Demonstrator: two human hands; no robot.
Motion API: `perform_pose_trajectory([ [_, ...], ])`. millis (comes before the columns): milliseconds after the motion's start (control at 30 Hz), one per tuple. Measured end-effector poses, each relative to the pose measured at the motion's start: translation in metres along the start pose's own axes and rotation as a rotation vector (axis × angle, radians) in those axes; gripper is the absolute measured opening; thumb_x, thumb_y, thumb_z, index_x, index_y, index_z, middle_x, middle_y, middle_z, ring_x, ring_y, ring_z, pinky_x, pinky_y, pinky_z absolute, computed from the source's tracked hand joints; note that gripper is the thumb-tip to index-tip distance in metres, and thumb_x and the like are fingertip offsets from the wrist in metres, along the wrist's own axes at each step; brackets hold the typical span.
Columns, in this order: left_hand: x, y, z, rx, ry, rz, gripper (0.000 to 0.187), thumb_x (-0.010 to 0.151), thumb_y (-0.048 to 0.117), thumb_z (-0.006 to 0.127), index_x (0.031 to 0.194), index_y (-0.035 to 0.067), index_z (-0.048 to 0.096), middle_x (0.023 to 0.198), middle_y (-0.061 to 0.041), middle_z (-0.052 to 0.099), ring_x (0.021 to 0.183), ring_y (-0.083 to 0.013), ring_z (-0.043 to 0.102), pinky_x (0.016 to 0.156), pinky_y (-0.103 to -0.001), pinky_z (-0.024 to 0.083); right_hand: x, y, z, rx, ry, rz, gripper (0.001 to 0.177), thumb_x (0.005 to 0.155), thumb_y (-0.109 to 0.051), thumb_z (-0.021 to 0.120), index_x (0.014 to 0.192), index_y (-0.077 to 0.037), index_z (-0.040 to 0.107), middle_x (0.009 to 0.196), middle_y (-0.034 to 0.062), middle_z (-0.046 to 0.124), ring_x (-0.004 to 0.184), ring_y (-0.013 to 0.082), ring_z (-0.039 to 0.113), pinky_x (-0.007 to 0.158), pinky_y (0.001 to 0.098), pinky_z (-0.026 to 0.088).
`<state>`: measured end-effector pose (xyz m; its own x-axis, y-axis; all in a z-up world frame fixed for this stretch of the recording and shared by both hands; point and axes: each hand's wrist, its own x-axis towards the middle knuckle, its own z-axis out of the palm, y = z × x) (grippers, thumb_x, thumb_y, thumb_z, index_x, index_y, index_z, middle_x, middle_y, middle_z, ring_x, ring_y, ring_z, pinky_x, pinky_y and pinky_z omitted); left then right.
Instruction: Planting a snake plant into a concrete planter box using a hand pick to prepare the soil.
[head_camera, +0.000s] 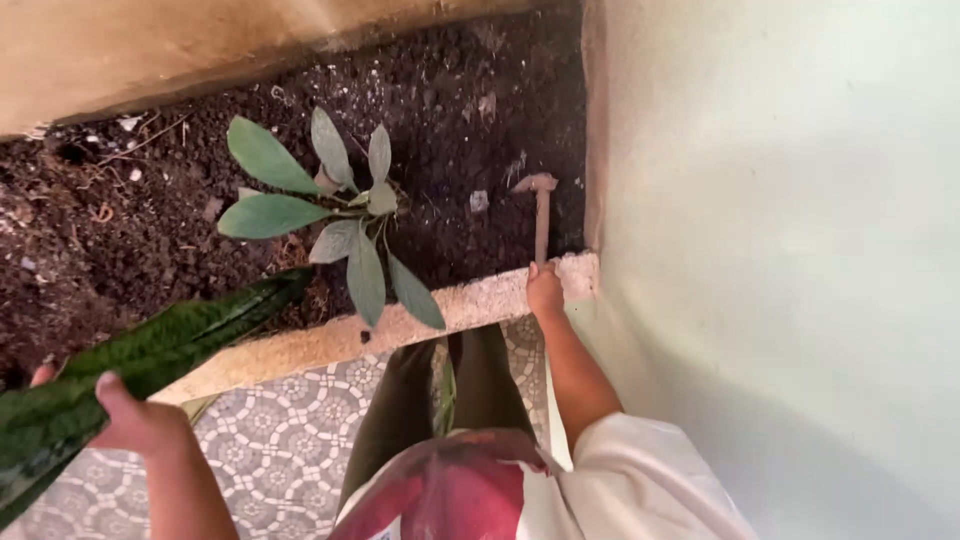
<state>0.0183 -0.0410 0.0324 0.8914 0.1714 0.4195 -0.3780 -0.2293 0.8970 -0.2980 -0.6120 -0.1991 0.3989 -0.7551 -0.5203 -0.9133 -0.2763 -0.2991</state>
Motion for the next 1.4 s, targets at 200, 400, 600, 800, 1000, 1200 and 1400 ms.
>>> perform_pose_trajectory([
  [200,0.073,-0.032,-0.034,0.11,0.041,-0.061,0.063,0.098,0.0,0.064,0.154,-0.005,0.036,0.14,-0.018,0.058,0.123,-0.0258,0.06,0.104,-0.039,0.054,-0.045,-0.014,-0.025,0.111,0.18,0.028,0.041,0.105,-0.042,0.053,0.108,-0.002,0.06,0.085,0.0286,0.071,0.08,0.05,0.067,0.069,0.0599,0.053],
  [400,0.124,0.036,0.029,-0.055,0.214,-0.394,0.078,0.087,0.01,0.073,0.154,0.0,0.034,0.141,-0.016,0.052,0.123,-0.0265,0.057,0.1,-0.042,0.055,-0.096,-0.023,-0.041,0.206,0.185,0.074,0.037,0.102,-0.038,0.053,0.112,-0.003,0.059,0.087,0.0285,0.071,0.085,0.05,0.068,0.074,0.0606,0.052],
  [600,0.114,0.206,0.254,-0.173,0.351,-0.746,0.094,0.076,0.021,0.081,0.155,0.005,0.031,0.141,-0.014,0.046,0.122,-0.0274,0.054,0.096,-0.044,0.056,-0.097,-0.006,-0.02,0.335,0.183,0.091,0.039,0.104,-0.039,0.054,0.107,-0.001,0.061,0.086,0.0295,0.07,0.084,0.0521,0.066,0.074,0.0614,0.051],
  [800,0.06,0.108,0.373,-0.702,-0.185,-0.26,0.098,0.088,0.006,0.085,0.162,0.013,0.022,0.148,-0.014,0.049,0.13,-0.0315,0.053,0.114,-0.042,0.046,-0.089,0.02,-0.005,0.517,0.363,-0.004,0.045,0.101,-0.044,0.058,0.091,-0.001,0.065,0.08,0.0249,0.069,0.076,0.0487,0.065,0.068,0.0569,0.05],
  [1000,0.077,0.086,0.45,-0.493,-0.273,-0.27,0.091,0.091,0.006,0.089,0.153,0.001,0.023,0.147,-0.018,0.049,0.136,-0.0337,0.054,0.122,-0.046,0.045,-0.083,-0.009,-0.065,0.79,0.08,0.2,0.046,0.101,-0.044,0.062,0.085,-0.002,0.061,0.057,0.009,0.058,0.048,0.0216,0.058,0.05,0.0393,0.048],
  [1200,0.09,0.05,0.485,0.048,-0.368,-0.35,0.103,0.085,0.024,0.091,0.149,-0.008,0.018,0.149,-0.022,0.043,0.139,-0.0347,0.043,0.124,-0.044,0.03,-0.024,0.0,-0.053,0.991,0.074,0.062,0.031,0.101,-0.033,0.062,0.087,-0.005,0.062,0.057,0.0022,0.056,0.044,0.0117,0.055,0.043,0.0313,0.046],
  [1400,0.095,0.023,0.461,0.345,-0.582,-0.335,0.144,0.078,0.056,0.099,0.153,-0.017,0.0,0.162,-0.028,0.028,0.155,-0.037,0.03,0.133,-0.043,0.016,0.04,0.01,-0.037,0.645,0.031,-0.027,0.04,0.102,-0.032,0.068,0.082,0.001,0.06,0.063,0.0157,0.057,0.052,0.0302,0.056,0.049,0.0432,0.044],
])
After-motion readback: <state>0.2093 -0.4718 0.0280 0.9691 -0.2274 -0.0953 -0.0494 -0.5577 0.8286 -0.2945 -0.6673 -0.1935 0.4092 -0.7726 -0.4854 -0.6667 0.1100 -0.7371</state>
